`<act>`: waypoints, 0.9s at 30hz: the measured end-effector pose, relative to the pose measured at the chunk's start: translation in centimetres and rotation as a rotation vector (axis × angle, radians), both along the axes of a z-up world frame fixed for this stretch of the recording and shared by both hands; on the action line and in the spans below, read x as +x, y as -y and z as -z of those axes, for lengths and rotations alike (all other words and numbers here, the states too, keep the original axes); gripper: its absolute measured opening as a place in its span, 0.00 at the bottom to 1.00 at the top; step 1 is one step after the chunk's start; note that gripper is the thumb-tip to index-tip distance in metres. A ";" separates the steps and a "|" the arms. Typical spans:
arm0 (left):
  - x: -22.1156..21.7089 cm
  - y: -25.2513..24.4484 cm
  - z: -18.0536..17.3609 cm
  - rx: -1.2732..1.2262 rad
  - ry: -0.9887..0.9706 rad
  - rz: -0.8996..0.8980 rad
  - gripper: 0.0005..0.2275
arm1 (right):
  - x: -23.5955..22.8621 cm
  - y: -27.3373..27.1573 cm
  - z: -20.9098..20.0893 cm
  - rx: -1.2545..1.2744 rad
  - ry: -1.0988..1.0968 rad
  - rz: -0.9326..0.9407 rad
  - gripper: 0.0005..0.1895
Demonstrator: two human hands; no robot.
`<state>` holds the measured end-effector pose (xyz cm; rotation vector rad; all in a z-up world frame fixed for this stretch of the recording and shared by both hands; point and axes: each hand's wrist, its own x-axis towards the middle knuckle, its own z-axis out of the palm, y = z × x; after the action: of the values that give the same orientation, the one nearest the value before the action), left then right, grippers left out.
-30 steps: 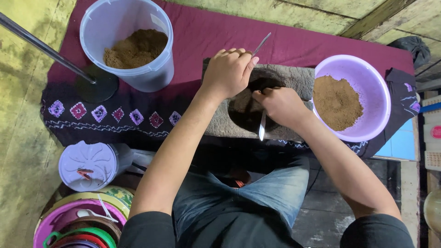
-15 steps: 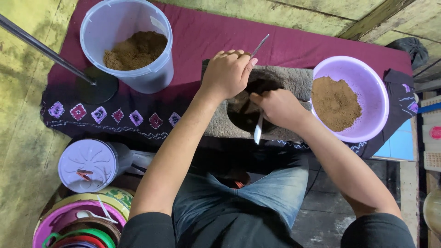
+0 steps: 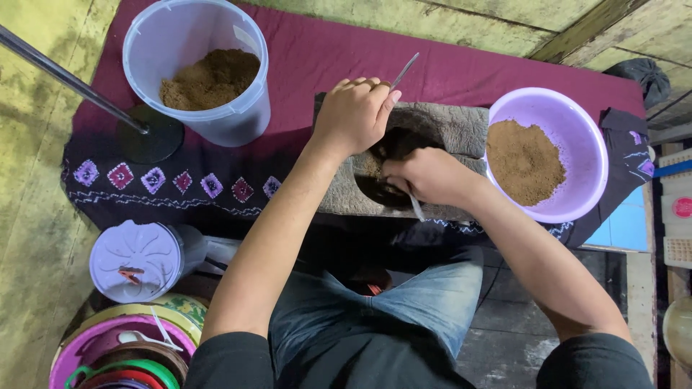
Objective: Scooping brown powder from a bowl into a stone mortar using a spoon and stirring it with a thin metal tool.
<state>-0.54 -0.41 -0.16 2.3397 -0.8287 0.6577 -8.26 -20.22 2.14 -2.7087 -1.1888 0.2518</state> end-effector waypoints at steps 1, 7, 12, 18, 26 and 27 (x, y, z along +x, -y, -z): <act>0.1 0.0 0.0 0.000 -0.003 -0.003 0.21 | 0.8 0.6 1.0 0.000 -0.003 -0.003 0.15; 0.1 0.0 -0.2 0.013 0.000 0.004 0.21 | 2.1 1.3 3.1 -0.076 0.269 0.038 0.18; -0.2 0.0 -0.4 0.003 -0.005 0.004 0.20 | 0.8 -0.4 -1.6 0.011 0.125 -0.172 0.06; 0.2 0.2 0.4 0.014 0.027 -0.021 0.19 | 2.2 -0.7 1.1 0.004 0.232 -0.169 0.05; -0.4 -0.2 -1.3 0.000 0.015 0.020 0.19 | 2.5 0.1 -2.4 0.005 0.095 -0.337 0.06; -0.6 -0.3 -1.8 -0.018 0.046 0.034 0.16 | 2.5 0.1 -3.0 -0.053 0.088 -0.309 0.04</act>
<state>-1.14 -0.14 1.68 2.2974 -0.8774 0.7044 -5.73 -20.34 5.11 -2.5937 -1.6492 0.2079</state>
